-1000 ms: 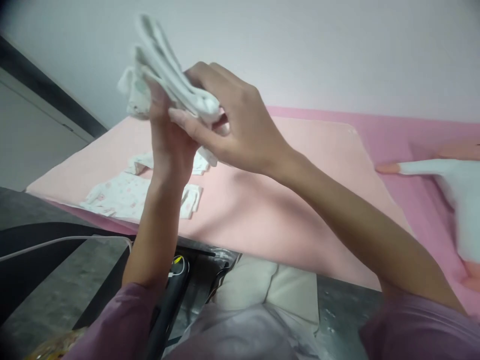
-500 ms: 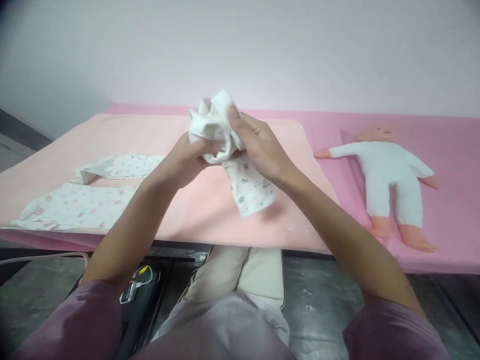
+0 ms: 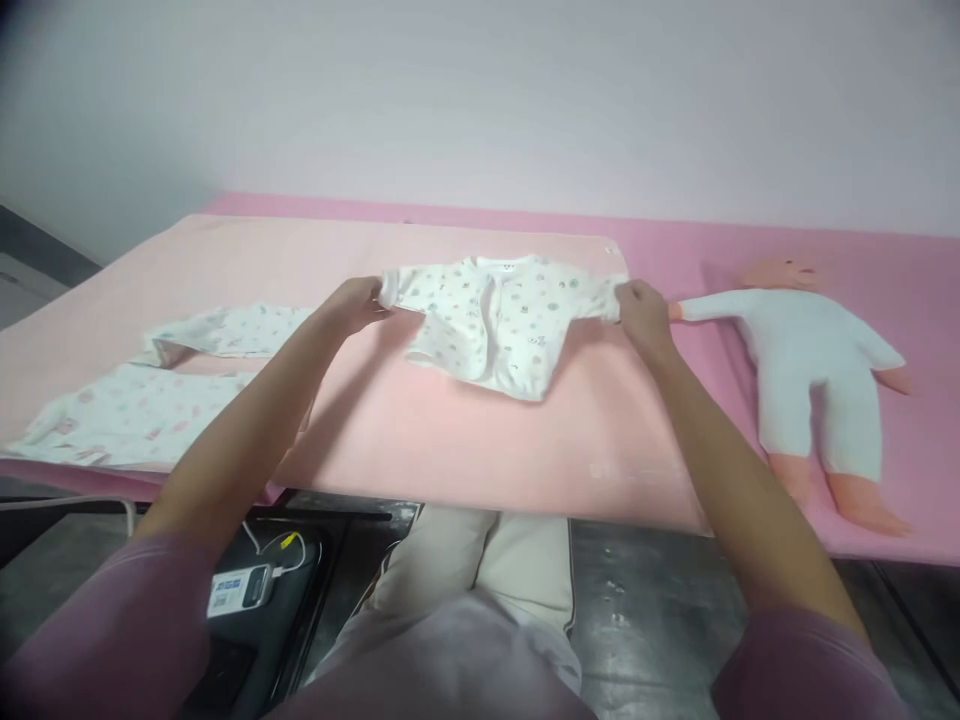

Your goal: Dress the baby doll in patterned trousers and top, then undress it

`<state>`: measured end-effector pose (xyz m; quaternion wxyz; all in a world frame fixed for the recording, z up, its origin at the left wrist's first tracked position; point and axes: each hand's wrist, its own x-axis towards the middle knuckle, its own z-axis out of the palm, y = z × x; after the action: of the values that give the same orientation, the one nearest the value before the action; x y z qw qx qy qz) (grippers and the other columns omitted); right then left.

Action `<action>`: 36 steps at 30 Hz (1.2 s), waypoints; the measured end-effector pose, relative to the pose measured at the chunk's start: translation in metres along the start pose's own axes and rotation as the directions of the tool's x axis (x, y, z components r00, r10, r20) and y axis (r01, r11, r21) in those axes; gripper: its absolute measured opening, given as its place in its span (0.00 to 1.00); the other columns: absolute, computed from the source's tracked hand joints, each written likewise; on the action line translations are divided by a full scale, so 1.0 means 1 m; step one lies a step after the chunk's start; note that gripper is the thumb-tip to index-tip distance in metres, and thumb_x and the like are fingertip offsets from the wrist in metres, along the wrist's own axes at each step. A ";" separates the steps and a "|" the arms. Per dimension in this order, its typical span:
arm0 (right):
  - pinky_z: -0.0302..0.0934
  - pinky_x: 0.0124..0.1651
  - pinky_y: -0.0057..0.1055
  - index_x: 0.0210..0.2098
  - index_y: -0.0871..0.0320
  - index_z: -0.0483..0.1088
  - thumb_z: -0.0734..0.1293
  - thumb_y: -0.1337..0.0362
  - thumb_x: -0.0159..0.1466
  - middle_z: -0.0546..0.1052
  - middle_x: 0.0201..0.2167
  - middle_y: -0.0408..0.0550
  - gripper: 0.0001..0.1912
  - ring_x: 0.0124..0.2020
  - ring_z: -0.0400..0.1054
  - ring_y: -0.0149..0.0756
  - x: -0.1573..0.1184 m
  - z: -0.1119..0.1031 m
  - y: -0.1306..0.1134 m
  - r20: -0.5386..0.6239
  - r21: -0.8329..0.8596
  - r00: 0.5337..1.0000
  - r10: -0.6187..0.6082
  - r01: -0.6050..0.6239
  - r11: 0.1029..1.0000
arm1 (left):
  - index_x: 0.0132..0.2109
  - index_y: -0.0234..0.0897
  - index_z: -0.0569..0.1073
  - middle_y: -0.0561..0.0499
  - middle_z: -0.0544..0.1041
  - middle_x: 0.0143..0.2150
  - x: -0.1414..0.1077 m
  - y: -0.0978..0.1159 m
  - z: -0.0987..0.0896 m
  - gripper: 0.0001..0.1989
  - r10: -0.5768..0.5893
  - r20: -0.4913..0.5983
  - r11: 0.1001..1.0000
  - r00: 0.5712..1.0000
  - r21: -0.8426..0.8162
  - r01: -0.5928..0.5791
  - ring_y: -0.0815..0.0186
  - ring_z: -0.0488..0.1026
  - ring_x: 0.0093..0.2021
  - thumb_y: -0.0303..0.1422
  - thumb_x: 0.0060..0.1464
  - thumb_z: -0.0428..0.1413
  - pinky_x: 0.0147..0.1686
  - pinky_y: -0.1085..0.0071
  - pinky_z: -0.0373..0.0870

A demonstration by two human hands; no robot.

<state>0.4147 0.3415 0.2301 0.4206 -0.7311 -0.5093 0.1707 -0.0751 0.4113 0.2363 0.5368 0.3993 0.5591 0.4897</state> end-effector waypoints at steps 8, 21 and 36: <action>0.69 0.58 0.42 0.49 0.57 0.81 0.75 0.53 0.69 0.87 0.46 0.54 0.15 0.49 0.79 0.47 0.007 0.036 0.041 0.121 -0.099 0.990 0.078 -0.066 0.993 | 0.34 0.39 0.78 0.48 0.79 0.31 0.037 -0.024 0.010 0.19 0.090 0.034 0.747 0.995 0.659 -0.089 0.59 0.74 0.35 0.46 0.50 0.76 0.36 0.66 0.65; 0.53 0.84 0.60 0.79 0.61 0.66 0.60 0.47 0.79 0.67 0.80 0.65 0.36 0.82 0.58 0.60 0.023 0.063 0.037 0.243 -0.297 0.873 -0.424 0.483 0.824 | 0.79 0.33 0.65 0.32 0.62 0.84 0.050 -0.042 0.030 0.38 0.410 0.306 0.262 0.859 0.863 -0.433 0.42 0.54 0.86 0.52 0.74 0.49 0.84 0.43 0.52; 0.65 0.51 0.46 0.43 0.53 0.68 0.66 0.47 0.78 0.81 0.45 0.54 0.16 0.46 0.73 0.51 -0.112 0.056 -0.056 0.628 -0.118 0.618 -0.472 0.676 0.727 | 0.66 0.37 0.77 0.38 0.80 0.69 0.022 -0.038 0.118 0.26 0.407 0.586 0.326 0.701 0.624 -0.711 0.48 0.71 0.71 0.48 0.77 0.48 0.74 0.52 0.64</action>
<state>0.2953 0.2741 0.2215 0.1504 -0.5030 -0.8398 0.1380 0.0426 0.4394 0.2016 0.1635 0.8431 0.4448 0.2543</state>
